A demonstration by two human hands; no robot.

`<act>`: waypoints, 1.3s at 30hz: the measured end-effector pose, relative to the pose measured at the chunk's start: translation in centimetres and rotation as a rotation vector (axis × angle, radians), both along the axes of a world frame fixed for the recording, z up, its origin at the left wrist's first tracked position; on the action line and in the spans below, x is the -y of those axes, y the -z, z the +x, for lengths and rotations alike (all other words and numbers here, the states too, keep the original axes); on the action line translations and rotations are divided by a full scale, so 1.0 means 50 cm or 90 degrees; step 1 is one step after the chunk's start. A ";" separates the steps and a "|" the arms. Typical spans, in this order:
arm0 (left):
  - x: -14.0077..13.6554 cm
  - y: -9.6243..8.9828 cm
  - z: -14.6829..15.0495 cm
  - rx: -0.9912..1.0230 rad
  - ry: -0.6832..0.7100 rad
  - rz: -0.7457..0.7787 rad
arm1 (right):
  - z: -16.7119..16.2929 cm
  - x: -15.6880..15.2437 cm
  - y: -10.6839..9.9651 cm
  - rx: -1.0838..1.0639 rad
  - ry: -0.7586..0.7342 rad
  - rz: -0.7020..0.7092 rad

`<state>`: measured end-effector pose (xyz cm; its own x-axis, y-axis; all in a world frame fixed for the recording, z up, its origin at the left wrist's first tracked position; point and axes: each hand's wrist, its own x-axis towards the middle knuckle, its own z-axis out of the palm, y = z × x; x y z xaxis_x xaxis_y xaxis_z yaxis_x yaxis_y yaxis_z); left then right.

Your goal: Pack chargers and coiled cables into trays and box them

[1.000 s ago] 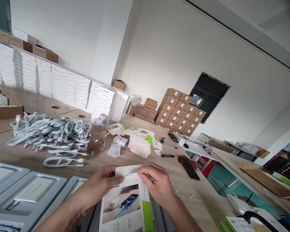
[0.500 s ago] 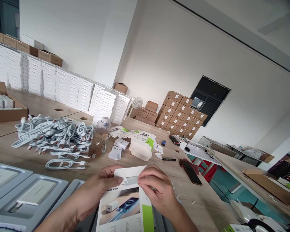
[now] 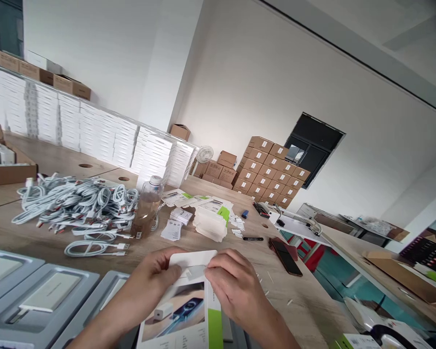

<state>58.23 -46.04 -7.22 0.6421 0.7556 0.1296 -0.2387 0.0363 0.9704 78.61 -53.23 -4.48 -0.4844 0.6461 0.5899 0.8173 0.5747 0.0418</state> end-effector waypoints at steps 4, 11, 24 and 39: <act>0.005 -0.002 0.006 -0.013 -0.007 0.021 | -0.006 0.003 -0.002 0.026 0.036 0.003; 0.007 0.000 0.006 -0.036 -0.027 0.076 | -0.016 0.000 0.013 0.033 0.089 0.016; 0.007 0.006 0.017 -0.039 -0.019 0.052 | 0.026 -0.011 0.005 -0.480 0.058 -0.367; 0.014 0.012 0.023 -0.003 -0.005 0.036 | 0.041 -0.020 0.032 -0.561 0.057 -0.380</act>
<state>59.39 -46.72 -7.84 0.6367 0.7522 0.1701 -0.2347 -0.0212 0.9718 80.65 -52.24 -6.07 0.0219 0.9581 0.2855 0.4615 0.2436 -0.8531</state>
